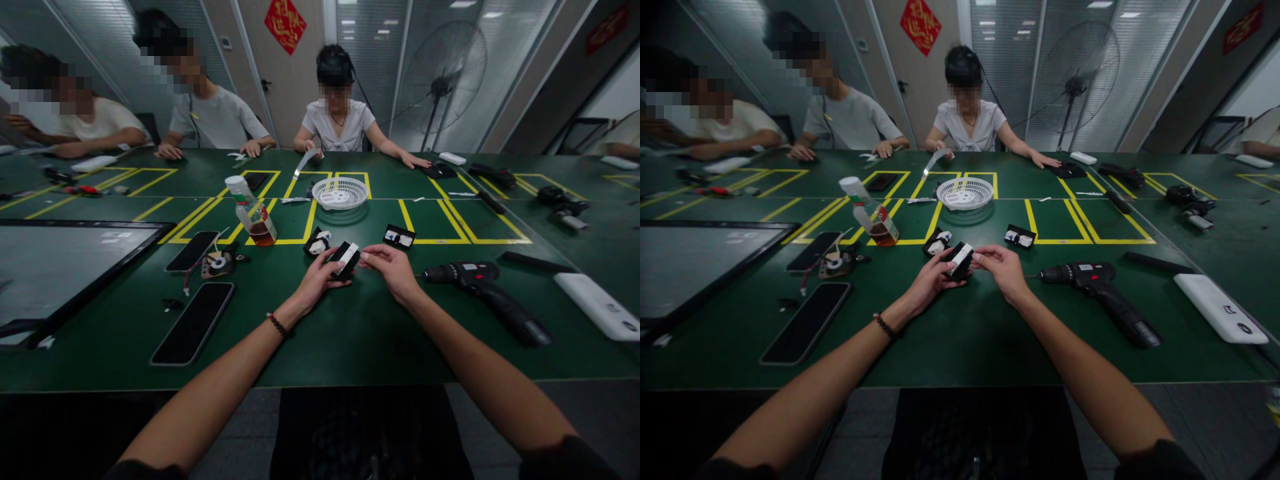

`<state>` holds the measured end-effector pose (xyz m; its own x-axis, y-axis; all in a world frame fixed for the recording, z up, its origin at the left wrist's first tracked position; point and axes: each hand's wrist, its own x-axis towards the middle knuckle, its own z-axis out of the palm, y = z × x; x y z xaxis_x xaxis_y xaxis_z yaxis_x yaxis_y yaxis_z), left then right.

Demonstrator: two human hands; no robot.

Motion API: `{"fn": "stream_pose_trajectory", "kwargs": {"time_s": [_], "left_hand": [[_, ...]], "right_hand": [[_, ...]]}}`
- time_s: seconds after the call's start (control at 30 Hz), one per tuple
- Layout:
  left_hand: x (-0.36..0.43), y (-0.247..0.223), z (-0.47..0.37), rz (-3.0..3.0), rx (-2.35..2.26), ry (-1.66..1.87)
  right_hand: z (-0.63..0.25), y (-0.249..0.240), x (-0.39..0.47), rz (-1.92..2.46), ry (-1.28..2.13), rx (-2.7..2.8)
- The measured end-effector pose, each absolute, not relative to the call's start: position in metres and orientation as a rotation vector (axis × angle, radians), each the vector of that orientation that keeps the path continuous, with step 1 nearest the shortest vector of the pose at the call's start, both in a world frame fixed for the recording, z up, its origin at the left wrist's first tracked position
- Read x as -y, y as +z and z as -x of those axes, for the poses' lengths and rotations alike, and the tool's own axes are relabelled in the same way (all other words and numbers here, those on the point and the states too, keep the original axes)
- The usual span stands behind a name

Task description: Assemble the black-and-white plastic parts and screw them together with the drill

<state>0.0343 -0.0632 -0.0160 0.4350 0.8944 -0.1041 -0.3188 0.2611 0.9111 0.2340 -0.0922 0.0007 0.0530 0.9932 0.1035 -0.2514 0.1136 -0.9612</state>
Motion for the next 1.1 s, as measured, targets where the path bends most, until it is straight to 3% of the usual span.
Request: {"fn": "stream_pose_trajectory", "kwargs": {"time_s": [1.1], "left_hand": [[0.0599,-0.0227,-0.0324,-1.151,-0.858,0.964]], "right_hand": [[-0.2337,-0.0041,0.0934,0.957,1.368,0.977]]}}
